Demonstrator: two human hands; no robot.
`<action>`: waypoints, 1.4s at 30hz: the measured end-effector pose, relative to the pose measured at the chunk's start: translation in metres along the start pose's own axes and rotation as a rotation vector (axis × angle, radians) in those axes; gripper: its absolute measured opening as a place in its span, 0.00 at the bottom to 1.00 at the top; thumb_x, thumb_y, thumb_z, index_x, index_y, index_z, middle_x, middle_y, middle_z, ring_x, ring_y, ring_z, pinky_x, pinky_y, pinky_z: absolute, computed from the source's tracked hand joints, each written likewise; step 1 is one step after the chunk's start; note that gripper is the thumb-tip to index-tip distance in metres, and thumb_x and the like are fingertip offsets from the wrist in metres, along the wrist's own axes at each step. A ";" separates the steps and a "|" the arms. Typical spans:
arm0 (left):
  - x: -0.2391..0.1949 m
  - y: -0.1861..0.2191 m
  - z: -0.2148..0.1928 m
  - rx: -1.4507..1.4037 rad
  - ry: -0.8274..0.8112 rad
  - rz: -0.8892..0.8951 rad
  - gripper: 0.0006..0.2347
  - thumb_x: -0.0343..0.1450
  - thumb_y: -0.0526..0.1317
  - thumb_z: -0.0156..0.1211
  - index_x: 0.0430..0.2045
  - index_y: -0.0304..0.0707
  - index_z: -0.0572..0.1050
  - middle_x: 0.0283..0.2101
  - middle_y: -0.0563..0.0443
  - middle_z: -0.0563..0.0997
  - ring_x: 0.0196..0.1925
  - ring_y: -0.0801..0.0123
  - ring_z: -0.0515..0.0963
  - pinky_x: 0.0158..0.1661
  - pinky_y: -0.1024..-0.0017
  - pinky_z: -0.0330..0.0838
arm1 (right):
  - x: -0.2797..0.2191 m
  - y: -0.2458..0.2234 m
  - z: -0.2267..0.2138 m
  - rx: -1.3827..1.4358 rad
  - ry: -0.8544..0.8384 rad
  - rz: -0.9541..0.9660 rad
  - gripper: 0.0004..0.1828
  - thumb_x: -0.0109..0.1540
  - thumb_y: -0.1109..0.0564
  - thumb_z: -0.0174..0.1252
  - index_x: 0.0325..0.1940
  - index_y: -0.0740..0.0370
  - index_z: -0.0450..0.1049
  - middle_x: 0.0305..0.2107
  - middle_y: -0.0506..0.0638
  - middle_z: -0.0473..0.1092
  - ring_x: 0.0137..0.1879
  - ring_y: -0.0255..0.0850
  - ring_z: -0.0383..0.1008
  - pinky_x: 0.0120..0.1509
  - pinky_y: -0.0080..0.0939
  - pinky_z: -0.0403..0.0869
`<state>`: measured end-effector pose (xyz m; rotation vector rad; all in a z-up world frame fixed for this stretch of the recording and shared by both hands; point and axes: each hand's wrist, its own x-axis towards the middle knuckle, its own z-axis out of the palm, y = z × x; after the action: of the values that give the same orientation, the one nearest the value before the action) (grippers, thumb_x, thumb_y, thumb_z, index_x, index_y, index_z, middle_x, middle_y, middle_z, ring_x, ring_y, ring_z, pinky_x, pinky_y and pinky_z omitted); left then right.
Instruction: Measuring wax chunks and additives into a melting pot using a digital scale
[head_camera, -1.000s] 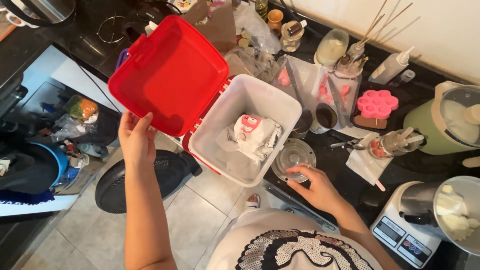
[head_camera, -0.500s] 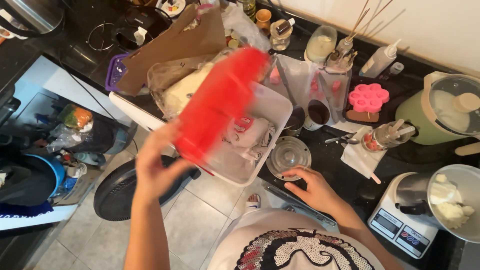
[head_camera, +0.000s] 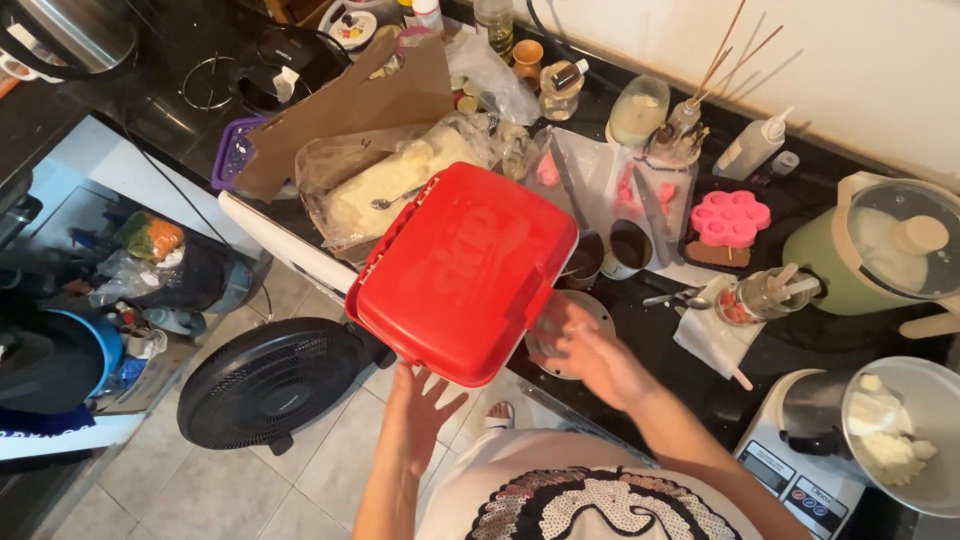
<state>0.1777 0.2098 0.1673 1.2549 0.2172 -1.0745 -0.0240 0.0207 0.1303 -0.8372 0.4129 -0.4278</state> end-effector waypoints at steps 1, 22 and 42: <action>-0.014 0.009 0.017 -0.049 -0.037 -0.041 0.37 0.56 0.60 0.52 0.61 0.45 0.66 0.61 0.43 0.74 0.64 0.45 0.74 0.60 0.41 0.69 | 0.002 -0.005 0.018 0.108 -0.190 0.002 0.27 0.68 0.42 0.51 0.70 0.50 0.61 0.64 0.51 0.67 0.69 0.48 0.67 0.71 0.69 0.68; 0.032 -0.068 0.091 0.965 -0.884 -0.221 0.24 0.69 0.51 0.57 0.61 0.45 0.74 0.70 0.55 0.73 0.72 0.69 0.69 0.66 0.61 0.66 | -0.178 -0.034 0.001 -0.544 0.533 -0.320 0.21 0.68 0.48 0.51 0.57 0.64 0.76 0.51 0.56 0.81 0.56 0.43 0.81 0.61 0.42 0.77; -0.045 -0.310 0.259 0.874 -1.131 0.744 0.12 0.73 0.38 0.63 0.39 0.20 0.76 0.63 0.25 0.70 0.65 0.37 0.70 0.63 0.53 0.66 | -0.319 -0.036 -0.289 -0.296 1.342 -0.548 0.20 0.72 0.46 0.61 0.60 0.62 0.75 0.48 0.53 0.71 0.53 0.38 0.71 0.59 0.37 0.74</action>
<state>-0.1828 0.0395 0.0864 1.0848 -1.5935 -1.0518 -0.4457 -0.0150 0.0419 -0.8463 1.5213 -1.4725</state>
